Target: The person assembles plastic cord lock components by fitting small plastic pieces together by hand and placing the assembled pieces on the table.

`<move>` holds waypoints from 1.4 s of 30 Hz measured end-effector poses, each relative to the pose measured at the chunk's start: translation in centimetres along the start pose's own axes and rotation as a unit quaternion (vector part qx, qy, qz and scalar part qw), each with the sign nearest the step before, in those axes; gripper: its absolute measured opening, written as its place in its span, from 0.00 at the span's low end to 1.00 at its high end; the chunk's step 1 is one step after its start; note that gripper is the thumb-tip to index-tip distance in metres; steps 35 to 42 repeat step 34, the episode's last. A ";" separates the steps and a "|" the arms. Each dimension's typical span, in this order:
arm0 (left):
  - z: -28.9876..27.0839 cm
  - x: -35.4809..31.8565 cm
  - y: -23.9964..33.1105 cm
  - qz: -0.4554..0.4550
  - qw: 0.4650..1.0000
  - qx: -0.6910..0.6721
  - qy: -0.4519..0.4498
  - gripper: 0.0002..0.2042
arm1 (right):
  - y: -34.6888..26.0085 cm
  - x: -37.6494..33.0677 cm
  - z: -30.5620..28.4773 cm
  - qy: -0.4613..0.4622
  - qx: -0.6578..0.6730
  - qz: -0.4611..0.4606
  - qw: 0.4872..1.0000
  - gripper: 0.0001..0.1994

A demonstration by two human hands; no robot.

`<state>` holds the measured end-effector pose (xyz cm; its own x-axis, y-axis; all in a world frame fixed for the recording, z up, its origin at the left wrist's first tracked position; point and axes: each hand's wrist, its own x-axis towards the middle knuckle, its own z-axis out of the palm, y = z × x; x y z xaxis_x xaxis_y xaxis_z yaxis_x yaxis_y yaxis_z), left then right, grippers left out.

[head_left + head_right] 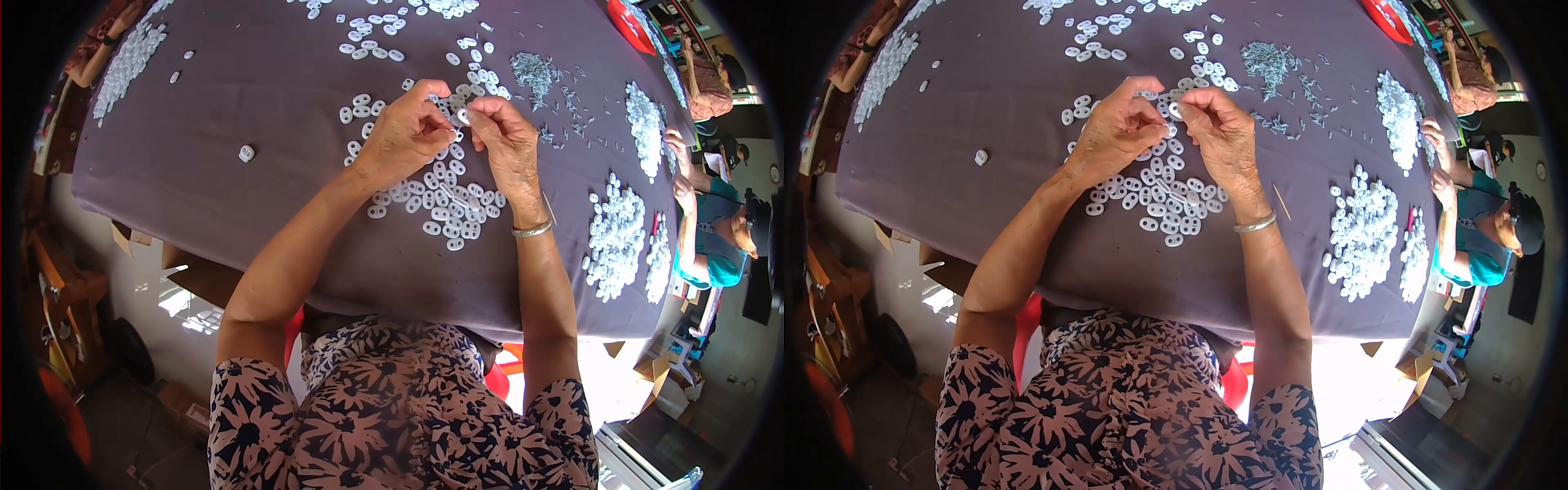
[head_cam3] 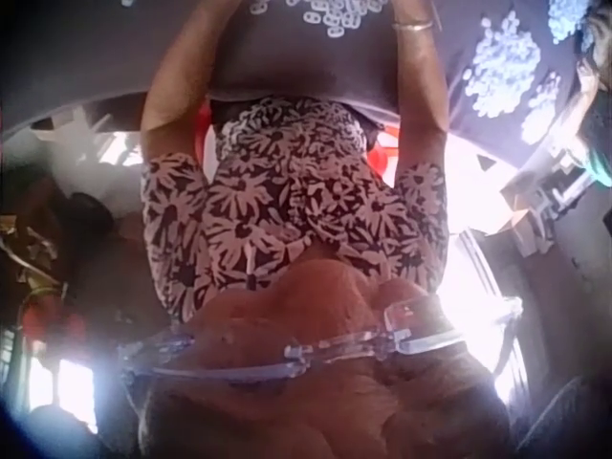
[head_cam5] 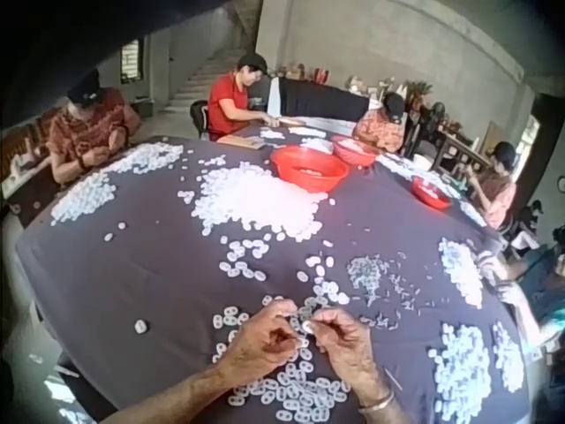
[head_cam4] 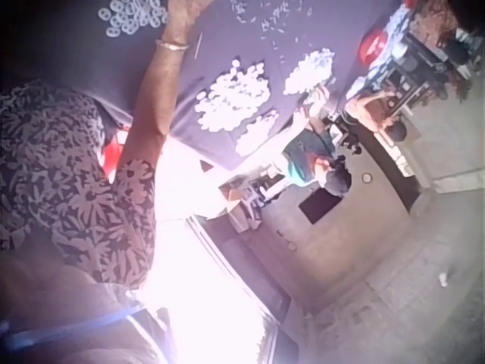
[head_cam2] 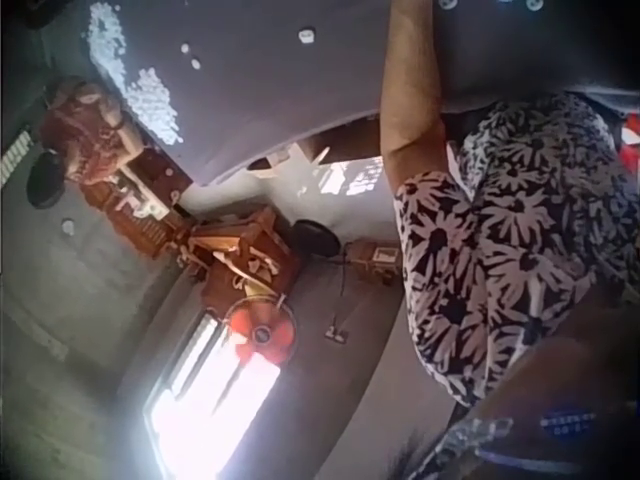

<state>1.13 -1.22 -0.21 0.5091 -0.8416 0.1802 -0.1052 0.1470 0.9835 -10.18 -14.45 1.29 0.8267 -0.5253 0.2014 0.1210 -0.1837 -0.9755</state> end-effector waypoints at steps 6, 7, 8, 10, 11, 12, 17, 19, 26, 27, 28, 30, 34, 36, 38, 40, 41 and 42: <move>0.0 -0.1 0.1 -0.006 1.000 0.005 -0.007 0.21 | 0.0 0.0 0.1 -0.010 -0.019 -0.022 1.000 0.02; 0.1 0.0 0.1 -0.007 1.000 -0.005 -0.008 0.21 | 0.1 0.0 0.0 -0.009 -0.019 -0.021 1.000 0.02; 0.1 0.0 0.1 -0.008 1.000 -0.005 -0.009 0.21 | 0.3 0.0 -0.1 -0.008 -0.017 -0.028 0.999 0.02; 0.1 -0.1 0.3 -0.015 1.000 0.001 -0.009 0.21 | 0.4 0.0 -0.2 -0.008 -0.014 -0.036 0.999 0.02; 0.1 -0.1 0.2 -0.015 1.000 0.001 -0.009 0.21 | 0.2 0.0 -0.2 -0.008 -0.013 -0.028 0.999 0.02; 0.0 -0.1 0.2 -0.020 1.000 -0.004 -0.009 0.21 | 0.2 0.0 -0.2 -0.008 -0.011 -0.020 1.000 0.02; 0.0 -0.1 0.4 -0.033 0.999 -0.007 -0.007 0.20 | 0.2 -0.1 -0.1 -0.009 -0.009 -0.036 0.999 0.02; 0.0 -0.1 0.4 -0.027 1.000 -0.005 -0.003 0.20 | 0.1 -0.2 0.0 -0.007 -0.012 -0.035 0.999 0.02; 0.0 0.0 0.4 -0.018 1.000 -0.002 -0.008 0.19 | 0.4 -0.3 0.0 -0.028 -0.028 -0.051 0.998 0.02; -0.1 -0.1 0.4 -0.022 1.000 -0.005 -0.010 0.20 | 0.5 -0.4 0.0 -0.032 -0.029 -0.050 0.998 0.02; -0.1 -0.1 0.5 -0.027 1.000 -0.009 -0.010 0.20 | 0.5 -0.4 0.0 -0.033 -0.029 -0.050 0.998 0.02; -0.3 -0.1 0.3 -0.025 1.000 -0.012 -0.013 0.20 | 0.6 -0.4 0.0 -0.040 -0.032 -0.037 0.998 0.03; -0.4 -0.1 0.6 -0.042 0.999 -0.010 -0.018 0.21 | 1.0 -0.5 0.1 -0.040 -0.074 -0.064 0.994 0.05; -0.4 -0.1 0.6 -0.042 0.999 -0.010 -0.018 0.21 | 1.0 -0.5 0.1 -0.040 -0.074 -0.064 0.994 0.05; -0.4 -0.1 0.6 -0.042 0.999 -0.010 -0.018 0.21 | 1.0 -0.5 0.1 -0.040 -0.074 -0.064 0.994 0.05; -0.4 -0.1 0.6 -0.042 0.999 -0.010 -0.018 0.21 | 1.0 -0.5 0.1 -0.040 -0.074 -0.064 0.994 0.05; -0.4 -0.1 0.6 -0.042 0.999 -0.010 -0.018 0.21 | 1.0 -0.5 0.1 -0.040 -0.074 -0.064 0.994 0.05; -0.4 -0.1 0.6 -0.042 0.999 -0.010 -0.018 0.21 | 1.0 -0.5 0.1 -0.040 -0.074 -0.064 0.994 0.05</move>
